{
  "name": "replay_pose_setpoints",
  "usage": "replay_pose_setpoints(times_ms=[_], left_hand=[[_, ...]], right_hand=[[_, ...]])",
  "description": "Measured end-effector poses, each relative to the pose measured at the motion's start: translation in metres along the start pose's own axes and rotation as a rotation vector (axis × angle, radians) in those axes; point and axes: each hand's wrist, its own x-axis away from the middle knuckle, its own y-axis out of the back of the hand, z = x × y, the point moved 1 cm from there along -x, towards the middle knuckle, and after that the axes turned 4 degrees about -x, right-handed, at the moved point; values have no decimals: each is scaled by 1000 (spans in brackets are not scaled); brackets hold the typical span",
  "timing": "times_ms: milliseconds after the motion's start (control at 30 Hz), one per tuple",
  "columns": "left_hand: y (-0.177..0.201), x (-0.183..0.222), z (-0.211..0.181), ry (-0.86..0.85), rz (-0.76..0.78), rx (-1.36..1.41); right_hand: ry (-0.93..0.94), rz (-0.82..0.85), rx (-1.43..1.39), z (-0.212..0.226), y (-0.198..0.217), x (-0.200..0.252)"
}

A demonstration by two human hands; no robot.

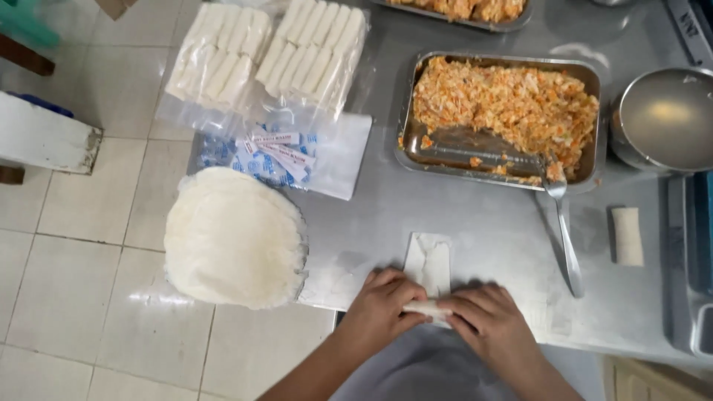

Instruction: Manually assembling spring rolls by placing filling on wrappers and rolling them tightly.

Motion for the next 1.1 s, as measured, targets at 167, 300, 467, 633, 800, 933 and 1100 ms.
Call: replay_pose_setpoints(times_ms=[167, 300, 467, 633, 800, 933, 1100], left_hand=[[19, -20, 9, -209, -50, -105], [17, -23, 14, -155, -80, -66], [25, -35, 23, -230, -94, -62], [24, -52, 26, -223, -253, -89], [28, -35, 28, -169, -64, -170], [32, -49, 32, -30, -189, -67], [19, -50, 31, -23, -258, -190]], right_hand=[[-11, -62, 91, -1, 4, -9], [-3, -55, 150, 3, -4, -15], [40, -86, 162, -2, 0, -34], [-42, 41, 427, -9, -12, -37], [27, -24, 188, -14, 12, -46], [-73, -81, 103, -29, 12, -53], [-108, -136, 183, -41, 0, -50]])
